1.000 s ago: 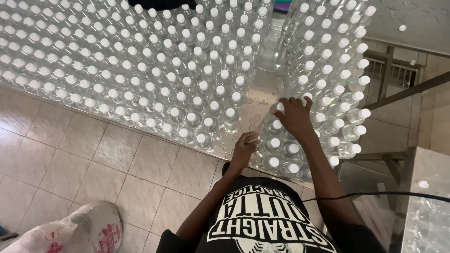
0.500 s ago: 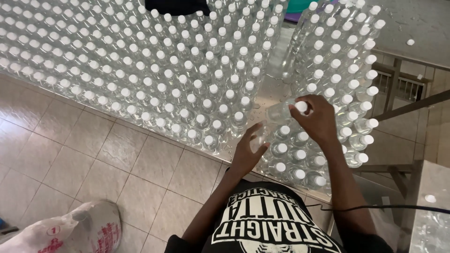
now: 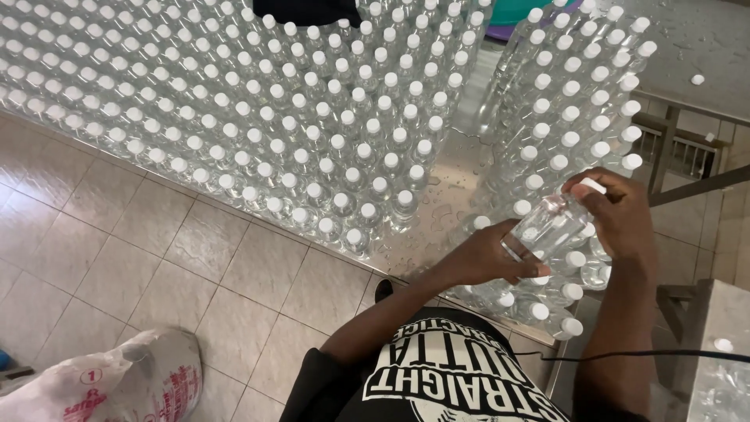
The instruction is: Manually checking the caps and seals of a large batch of bottled water on a production table for quality control.
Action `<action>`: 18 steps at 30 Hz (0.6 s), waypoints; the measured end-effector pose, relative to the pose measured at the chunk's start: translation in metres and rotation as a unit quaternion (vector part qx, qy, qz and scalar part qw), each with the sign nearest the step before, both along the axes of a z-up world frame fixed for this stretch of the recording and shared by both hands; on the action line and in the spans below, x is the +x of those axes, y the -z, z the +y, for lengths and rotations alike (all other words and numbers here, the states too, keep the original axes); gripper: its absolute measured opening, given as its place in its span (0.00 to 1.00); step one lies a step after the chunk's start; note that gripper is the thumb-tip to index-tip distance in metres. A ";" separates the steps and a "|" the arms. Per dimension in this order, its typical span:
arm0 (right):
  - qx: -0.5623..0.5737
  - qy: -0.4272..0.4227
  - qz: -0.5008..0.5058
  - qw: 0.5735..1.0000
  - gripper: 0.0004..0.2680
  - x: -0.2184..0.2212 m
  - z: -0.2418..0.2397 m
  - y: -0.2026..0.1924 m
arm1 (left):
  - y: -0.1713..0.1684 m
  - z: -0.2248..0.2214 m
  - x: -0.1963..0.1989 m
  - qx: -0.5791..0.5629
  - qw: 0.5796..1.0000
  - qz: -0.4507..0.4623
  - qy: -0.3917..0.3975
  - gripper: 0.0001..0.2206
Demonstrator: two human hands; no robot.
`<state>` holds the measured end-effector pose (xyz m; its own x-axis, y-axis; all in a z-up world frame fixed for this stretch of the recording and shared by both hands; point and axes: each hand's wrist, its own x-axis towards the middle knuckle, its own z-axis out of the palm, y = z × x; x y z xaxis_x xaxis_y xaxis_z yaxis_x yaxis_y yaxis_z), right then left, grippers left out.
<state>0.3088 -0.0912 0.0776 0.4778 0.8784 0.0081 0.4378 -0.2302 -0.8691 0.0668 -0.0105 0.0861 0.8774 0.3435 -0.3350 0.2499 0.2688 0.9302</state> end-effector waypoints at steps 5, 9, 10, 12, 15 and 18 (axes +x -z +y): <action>-0.056 0.094 0.186 0.976 0.17 -0.040 -0.004 0.014 | 0.051 -0.014 0.015 -0.065 0.998 0.008 -0.023 0.38; 0.123 0.078 0.459 0.876 0.21 -0.028 -0.014 0.078 | 0.107 -0.028 0.019 -0.177 0.976 -0.122 -0.037 0.34; 0.123 0.079 0.459 0.876 0.21 -0.025 -0.013 0.082 | 0.106 -0.029 0.019 -0.177 0.976 -0.122 -0.037 0.34; 0.175 0.124 0.541 0.813 0.19 -0.020 -0.011 0.090 | 0.103 -0.033 0.019 -0.179 0.977 -0.108 -0.039 0.33; 0.154 0.136 0.530 0.822 0.17 -0.020 -0.016 0.101 | 0.105 -0.036 0.021 -0.199 0.973 -0.104 -0.056 0.30; 0.168 0.148 0.547 0.807 0.15 -0.021 -0.018 0.108 | 0.113 -0.039 0.023 -0.203 0.972 -0.100 -0.068 0.30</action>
<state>0.2874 -0.1094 -0.0300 0.5492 0.7603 -0.3468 -0.6641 0.1451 -0.7335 0.0896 -0.0497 -0.0271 0.8942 0.3365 -0.2952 0.0116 0.6418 0.7668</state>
